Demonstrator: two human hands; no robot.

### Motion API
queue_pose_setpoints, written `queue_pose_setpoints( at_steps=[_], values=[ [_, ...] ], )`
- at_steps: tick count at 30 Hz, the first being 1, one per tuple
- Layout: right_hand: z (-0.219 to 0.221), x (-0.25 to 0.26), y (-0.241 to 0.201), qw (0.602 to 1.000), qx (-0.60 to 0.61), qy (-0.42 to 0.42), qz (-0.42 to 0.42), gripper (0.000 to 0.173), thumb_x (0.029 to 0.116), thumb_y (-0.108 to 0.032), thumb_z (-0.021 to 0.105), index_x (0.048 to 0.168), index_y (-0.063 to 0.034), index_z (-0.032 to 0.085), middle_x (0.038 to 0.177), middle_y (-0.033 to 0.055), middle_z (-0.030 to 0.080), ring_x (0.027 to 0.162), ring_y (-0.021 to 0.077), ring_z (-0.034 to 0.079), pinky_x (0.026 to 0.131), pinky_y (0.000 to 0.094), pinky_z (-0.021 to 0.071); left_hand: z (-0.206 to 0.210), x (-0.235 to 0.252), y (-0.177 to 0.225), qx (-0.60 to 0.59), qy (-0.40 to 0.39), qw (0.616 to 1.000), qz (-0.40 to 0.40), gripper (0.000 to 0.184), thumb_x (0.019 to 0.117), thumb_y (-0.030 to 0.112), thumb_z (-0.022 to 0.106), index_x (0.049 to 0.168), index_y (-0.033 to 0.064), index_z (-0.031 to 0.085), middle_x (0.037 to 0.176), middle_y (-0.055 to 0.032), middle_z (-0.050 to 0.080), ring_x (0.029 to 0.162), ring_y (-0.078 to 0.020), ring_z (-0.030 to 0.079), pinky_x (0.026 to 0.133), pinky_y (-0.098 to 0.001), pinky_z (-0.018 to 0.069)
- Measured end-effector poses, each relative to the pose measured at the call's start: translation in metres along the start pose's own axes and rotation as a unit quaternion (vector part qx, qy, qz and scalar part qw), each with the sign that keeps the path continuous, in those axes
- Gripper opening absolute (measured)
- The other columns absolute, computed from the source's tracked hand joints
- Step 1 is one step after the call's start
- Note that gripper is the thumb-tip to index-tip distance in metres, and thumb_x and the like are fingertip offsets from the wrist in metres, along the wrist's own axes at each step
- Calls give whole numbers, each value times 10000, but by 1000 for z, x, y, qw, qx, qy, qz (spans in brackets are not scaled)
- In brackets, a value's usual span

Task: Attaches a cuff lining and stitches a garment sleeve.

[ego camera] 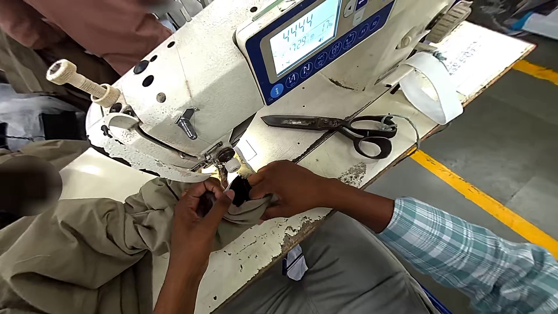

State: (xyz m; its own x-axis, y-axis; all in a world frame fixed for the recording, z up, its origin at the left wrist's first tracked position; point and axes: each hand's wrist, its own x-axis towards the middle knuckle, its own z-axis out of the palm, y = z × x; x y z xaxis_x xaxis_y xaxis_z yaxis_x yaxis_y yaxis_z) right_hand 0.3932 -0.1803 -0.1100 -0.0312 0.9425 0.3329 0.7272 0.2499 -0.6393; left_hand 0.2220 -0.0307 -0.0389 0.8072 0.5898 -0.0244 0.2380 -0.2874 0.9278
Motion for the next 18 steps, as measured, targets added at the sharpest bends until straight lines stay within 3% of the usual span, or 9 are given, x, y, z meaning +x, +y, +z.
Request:
queue_pose_setpoints(
  at_steps=[2, 4, 6, 7, 10, 12, 14, 17, 18],
  values=[
    [-9, -10, -6, 996, 82, 30, 11, 445, 834, -406, 844, 1192, -162, 742, 1057, 8, 636, 865, 111, 608, 728, 319, 524, -3, -2, 2, -9, 4, 1000, 2, 61, 907, 203, 697, 899, 148, 672, 932, -7, 658, 838, -114, 611, 675, -213, 496],
    [-32, -33, -15, 986, 127, 98, 51, 474, 903, -353, 793, 1310, -135, 687, 1168, 28, 642, 844, 82, 614, 663, 253, 552, -4, -4, 0, -2, 9, 1000, 16, 80, 877, 177, 745, 926, 138, 697, 923, -12, 681, 771, -116, 620, 621, -211, 502],
    [-63, -66, -16, 977, 32, 177, 119, 295, 991, -268, 678, 1242, -117, 712, 1133, 22, 665, 857, 92, 638, 688, 277, 580, -6, -8, -4, 24, 18, 999, 23, 111, 837, 150, 760, 939, 148, 715, 933, -12, 690, 748, -134, 622, 594, -237, 500],
    [-80, -85, -15, 965, -55, 197, 166, 250, 1003, -245, 636, 1202, -124, 728, 1107, 32, 678, 869, 127, 653, 716, 336, 592, -6, -9, -6, 33, 20, 999, 24, 118, 835, 140, 753, 945, 155, 715, 936, -11, 687, 747, -143, 616, 595, -252, 494],
    [-120, -129, -11, 914, -222, 141, 308, 300, 1010, -243, 621, 1263, -99, 693, 1151, 150, 686, 1017, 361, 683, 834, 629, 551, -5, -11, -6, 54, 34, 998, 28, 124, 839, 134, 744, 955, 170, 713, 922, -6, 672, 723, -145, 596, 585, -263, 474],
    [-127, -141, -10, 901, -253, 93, 339, 333, 1023, -237, 578, 1320, -102, 648, 1096, 108, 695, 959, 313, 695, 811, 596, 565, -4, -12, -6, 79, 39, 995, 38, 149, 828, 172, 752, 968, 182, 703, 932, 6, 650, 727, -137, 584, 581, -261, 468],
    [-132, -140, -12, 900, -263, 54, 344, 329, 1000, -158, 595, 1318, -82, 632, 1053, 92, 678, 882, 272, 685, 765, 539, 576, -5, -12, -7, 110, 39, 992, 53, 205, 804, 227, 757, 1007, 223, 728, 1020, 40, 648, 836, -135, 588, 663, -293, 461],
    [-140, -138, -13, 898, -272, -20, 345, 391, 872, -213, 790, 1227, -109, 665, 1112, 90, 656, 916, 272, 685, 776, 517, 587, -6, -14, -9, 125, 46, 990, 56, 280, 767, 233, 783, 1044, 266, 768, 1120, 60, 650, 961, -142, 597, 722, -307, 476],
    [-137, -138, -11, 900, -273, -20, 340, 377, 846, -250, 809, 1178, -125, 682, 1074, 73, 664, 879, 259, 688, 739, 512, 590, -6, -14, -9, 126, 48, 989, 54, 284, 762, 230, 787, 1042, 276, 770, 1130, 66, 647, 972, -140, 587, 730, -311, 463]
  ],
)
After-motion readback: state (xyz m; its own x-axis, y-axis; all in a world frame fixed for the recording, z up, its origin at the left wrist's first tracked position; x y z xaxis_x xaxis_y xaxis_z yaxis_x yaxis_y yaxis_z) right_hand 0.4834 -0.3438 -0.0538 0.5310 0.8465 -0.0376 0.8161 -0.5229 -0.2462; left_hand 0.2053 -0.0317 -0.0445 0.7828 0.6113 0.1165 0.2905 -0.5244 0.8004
